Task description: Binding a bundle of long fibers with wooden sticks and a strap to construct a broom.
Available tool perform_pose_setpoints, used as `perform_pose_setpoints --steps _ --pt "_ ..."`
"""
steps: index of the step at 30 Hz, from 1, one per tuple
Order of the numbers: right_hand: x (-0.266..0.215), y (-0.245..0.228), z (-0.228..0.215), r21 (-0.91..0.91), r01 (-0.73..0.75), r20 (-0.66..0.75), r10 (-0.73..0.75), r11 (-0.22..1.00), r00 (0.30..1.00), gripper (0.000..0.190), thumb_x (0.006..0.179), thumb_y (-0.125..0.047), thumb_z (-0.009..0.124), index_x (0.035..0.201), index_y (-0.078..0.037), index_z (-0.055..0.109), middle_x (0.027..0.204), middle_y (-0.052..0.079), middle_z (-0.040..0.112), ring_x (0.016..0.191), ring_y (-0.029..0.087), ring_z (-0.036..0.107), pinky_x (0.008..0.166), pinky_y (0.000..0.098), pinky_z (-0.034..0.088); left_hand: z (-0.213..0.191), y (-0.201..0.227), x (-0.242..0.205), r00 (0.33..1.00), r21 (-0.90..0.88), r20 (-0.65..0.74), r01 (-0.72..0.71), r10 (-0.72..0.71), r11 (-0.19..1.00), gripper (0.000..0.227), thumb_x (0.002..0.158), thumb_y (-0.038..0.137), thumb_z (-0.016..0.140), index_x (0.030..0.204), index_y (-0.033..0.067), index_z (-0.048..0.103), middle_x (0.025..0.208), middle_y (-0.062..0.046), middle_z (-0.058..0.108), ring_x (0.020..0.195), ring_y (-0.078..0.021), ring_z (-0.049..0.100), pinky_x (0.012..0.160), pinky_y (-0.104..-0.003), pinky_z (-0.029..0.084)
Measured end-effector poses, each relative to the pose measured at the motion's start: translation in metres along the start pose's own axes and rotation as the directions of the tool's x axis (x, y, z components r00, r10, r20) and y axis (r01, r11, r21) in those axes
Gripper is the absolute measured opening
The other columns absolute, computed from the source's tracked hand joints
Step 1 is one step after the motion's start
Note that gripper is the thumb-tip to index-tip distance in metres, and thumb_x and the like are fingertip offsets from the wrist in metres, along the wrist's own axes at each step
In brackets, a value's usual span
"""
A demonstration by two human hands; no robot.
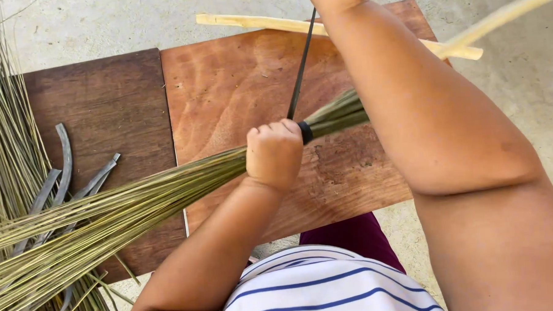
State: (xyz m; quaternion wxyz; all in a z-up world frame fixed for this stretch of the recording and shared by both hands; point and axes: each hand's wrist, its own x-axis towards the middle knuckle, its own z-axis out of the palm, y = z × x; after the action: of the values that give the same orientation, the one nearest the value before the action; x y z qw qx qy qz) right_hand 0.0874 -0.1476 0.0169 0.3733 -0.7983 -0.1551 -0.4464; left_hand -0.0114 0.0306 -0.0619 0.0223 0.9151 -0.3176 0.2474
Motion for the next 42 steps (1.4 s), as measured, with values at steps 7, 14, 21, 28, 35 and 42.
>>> perform_pose_setpoints --steps 7,14,21,28,35,42 --pt "0.005 -0.074 -0.034 0.043 0.138 0.054 -0.140 0.990 0.989 0.019 0.106 0.008 0.043 0.106 0.002 0.061 0.086 0.010 0.061 0.071 0.019 0.059 0.066 0.0332 0.045 0.005 -0.026 0.030 0.985 -0.056 0.100 0.147 -0.141 0.987 0.007 0.087 0.018 0.064 0.085 0.0116 0.066 0.077 -0.008 0.072 0.070 -0.0273 0.072 0.064 -0.042 0.054" --pt "0.003 -0.125 -0.072 0.098 0.275 0.104 -0.285 0.956 0.953 0.019 0.110 0.011 0.040 0.113 0.003 0.058 0.091 0.010 0.059 0.073 0.019 0.057 0.067 0.0315 0.043 -0.011 -0.061 0.062 0.926 -0.145 0.293 0.291 -0.240 0.946 0.013 0.084 0.022 0.068 0.093 0.0120 0.071 0.091 -0.012 0.075 0.086 -0.0333 0.074 0.074 -0.046 0.057" --pt "-0.053 -0.125 -0.082 0.167 0.269 0.212 -0.301 0.949 0.930 0.027 0.103 0.013 0.049 0.120 0.000 0.065 0.082 0.003 0.054 0.066 0.010 0.052 0.053 0.0259 0.038 -0.041 -0.088 0.084 0.846 -0.150 0.400 0.440 -0.353 0.885 0.022 0.086 0.033 0.074 0.089 0.0115 0.072 0.094 -0.013 0.073 0.091 -0.0330 0.071 0.077 -0.045 0.056" --pt "-0.103 -0.104 -0.068 0.212 0.207 0.332 -0.270 0.955 0.904 0.032 0.086 0.014 0.051 0.114 0.003 0.061 0.085 0.010 0.058 0.073 0.024 0.058 0.072 0.0384 0.051 -0.075 -0.098 0.100 0.885 -0.238 0.321 0.420 -0.337 0.876 0.016 0.075 0.020 0.076 0.088 0.0115 0.075 0.094 -0.013 0.073 0.095 -0.0342 0.069 0.080 -0.047 0.054" --pt "-0.110 -0.058 -0.026 0.080 0.371 0.290 -0.378 0.925 0.879 0.035 0.084 0.008 0.059 0.117 -0.002 0.059 0.089 0.013 0.057 0.084 0.035 0.062 0.088 0.0516 0.056 -0.086 -0.082 0.099 0.908 -0.362 0.366 0.338 -0.201 0.869 0.019 0.068 0.021 0.077 0.085 0.0122 0.077 0.092 -0.016 0.073 0.092 -0.0370 0.069 0.080 -0.046 0.055" --pt "-0.115 -0.014 0.003 0.117 0.533 0.248 -0.545 0.838 0.801 0.031 0.088 0.006 0.065 0.118 -0.002 0.063 0.089 0.012 0.064 0.082 0.033 0.063 0.076 0.0469 0.052 -0.099 -0.071 0.093 0.807 -0.356 0.562 0.433 -0.180 0.828 0.068 0.077 0.073 0.074 0.084 0.0053 0.074 0.086 -0.016 0.075 0.091 -0.0314 0.072 0.080 -0.045 0.056"
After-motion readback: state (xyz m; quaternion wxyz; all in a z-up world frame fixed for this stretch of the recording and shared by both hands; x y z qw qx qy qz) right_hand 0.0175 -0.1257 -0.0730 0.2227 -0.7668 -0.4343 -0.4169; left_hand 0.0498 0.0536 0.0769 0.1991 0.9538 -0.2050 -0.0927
